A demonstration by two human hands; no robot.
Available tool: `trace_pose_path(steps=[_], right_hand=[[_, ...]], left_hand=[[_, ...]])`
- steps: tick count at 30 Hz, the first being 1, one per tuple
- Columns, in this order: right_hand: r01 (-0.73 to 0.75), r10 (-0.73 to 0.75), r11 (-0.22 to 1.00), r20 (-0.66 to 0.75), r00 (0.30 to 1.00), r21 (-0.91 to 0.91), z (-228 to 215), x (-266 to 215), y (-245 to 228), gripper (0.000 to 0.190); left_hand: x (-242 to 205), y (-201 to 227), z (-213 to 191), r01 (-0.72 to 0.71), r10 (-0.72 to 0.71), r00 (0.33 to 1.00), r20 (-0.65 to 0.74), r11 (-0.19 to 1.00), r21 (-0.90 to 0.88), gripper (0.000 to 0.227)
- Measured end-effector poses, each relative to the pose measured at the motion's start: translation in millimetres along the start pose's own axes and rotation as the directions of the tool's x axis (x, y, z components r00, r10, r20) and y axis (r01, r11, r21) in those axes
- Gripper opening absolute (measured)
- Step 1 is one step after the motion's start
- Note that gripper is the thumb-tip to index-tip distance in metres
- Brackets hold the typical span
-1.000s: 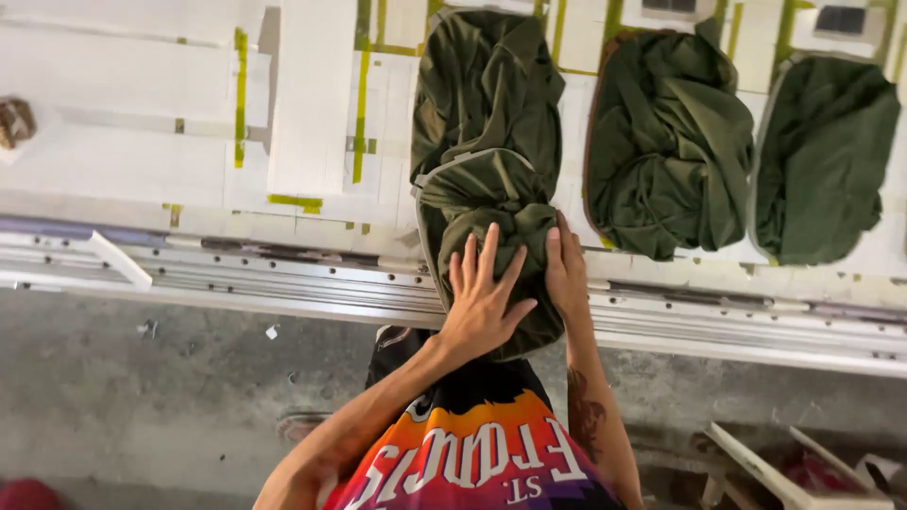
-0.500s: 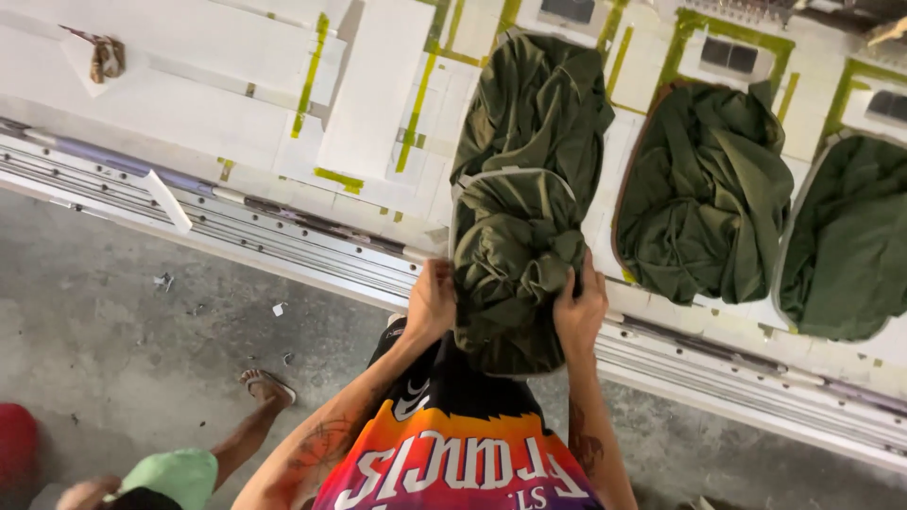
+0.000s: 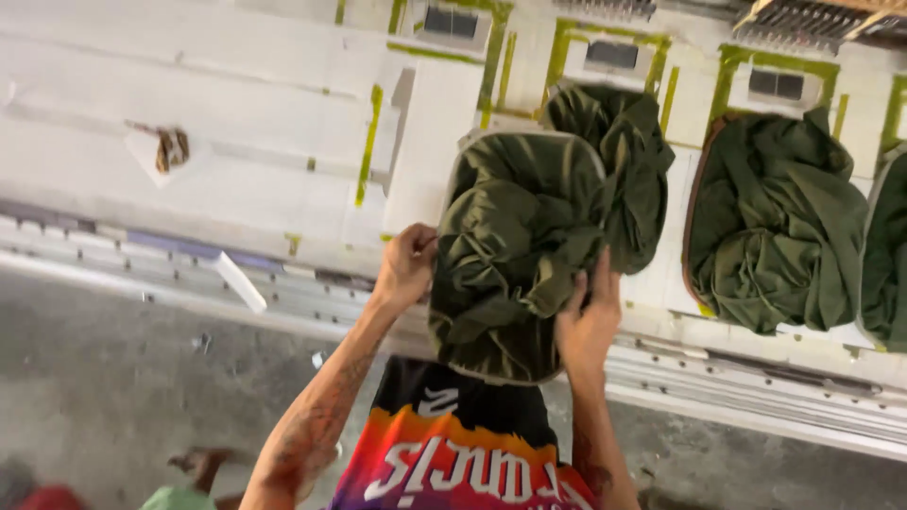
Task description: Securing fabric garments into hoops on a multi-head embroidery machine for processing.
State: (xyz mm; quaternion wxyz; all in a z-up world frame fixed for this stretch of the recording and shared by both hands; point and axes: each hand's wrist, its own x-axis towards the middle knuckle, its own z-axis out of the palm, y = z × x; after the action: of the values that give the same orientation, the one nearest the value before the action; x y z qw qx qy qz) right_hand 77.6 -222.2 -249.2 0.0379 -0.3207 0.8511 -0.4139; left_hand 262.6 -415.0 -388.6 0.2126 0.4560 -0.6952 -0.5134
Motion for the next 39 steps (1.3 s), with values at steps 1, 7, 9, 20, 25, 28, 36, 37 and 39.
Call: trace_pose_path(steps=[1,7,9,20,25,28,36,37,39], right_hand=[[0.011,-0.011,1.000,0.005,1.000,0.015,15.3,4.3,-19.1,0.043],[0.022,-0.022,1.000,0.030,0.999,-0.017,133.0,-3.6,0.9,0.042],[0.010,-0.010,0.999,0.025,1.000,0.030,147.9,8.7,-29.7,0.048],[0.115,-0.115,0.993,-0.035,0.993,-0.016,241.9,68.0,-12.2,0.054],[0.076,-0.076,0.997,-0.007,0.997,-0.008,260.0,77.4,1.7,0.056],[0.050,-0.050,0.999,0.039,0.998,0.017,259.5,81.4,-1.6,0.056],[0.078,-0.079,0.997,0.049,0.996,0.010,262.3,87.6,0.3,0.055],[0.090,-0.088,0.995,0.051,0.995,-0.032,263.7,86.3,5.2,0.056],[0.071,-0.071,0.997,0.066,0.995,-0.003,264.5,87.9,4.3,0.055]], left_hand=[[15.2,-7.7,-20.2,0.017,-0.017,1.000,0.019,1.000,0.002,0.008],[69.9,-28.0,-89.4,-0.078,0.083,0.996,-0.033,0.987,0.139,0.005],[88.4,-22.0,-109.1,-0.055,0.058,0.998,-0.013,0.988,0.146,0.003],[176.2,-12.1,-130.6,-0.047,0.050,0.999,-0.020,0.992,0.118,0.030],[199.1,-27.4,-124.6,-0.035,0.036,0.999,-0.016,0.996,0.082,0.029],[202.5,-27.5,-120.5,-0.023,0.025,0.999,-0.022,0.997,0.069,0.027],[203.7,-37.3,-117.0,0.017,-0.015,0.999,-0.051,0.999,0.049,0.028],[203.4,-36.7,-118.0,0.019,-0.016,0.999,-0.050,0.998,0.056,0.028],[204.2,-38.0,-118.3,0.030,-0.028,0.999,-0.042,0.998,0.052,0.028]])
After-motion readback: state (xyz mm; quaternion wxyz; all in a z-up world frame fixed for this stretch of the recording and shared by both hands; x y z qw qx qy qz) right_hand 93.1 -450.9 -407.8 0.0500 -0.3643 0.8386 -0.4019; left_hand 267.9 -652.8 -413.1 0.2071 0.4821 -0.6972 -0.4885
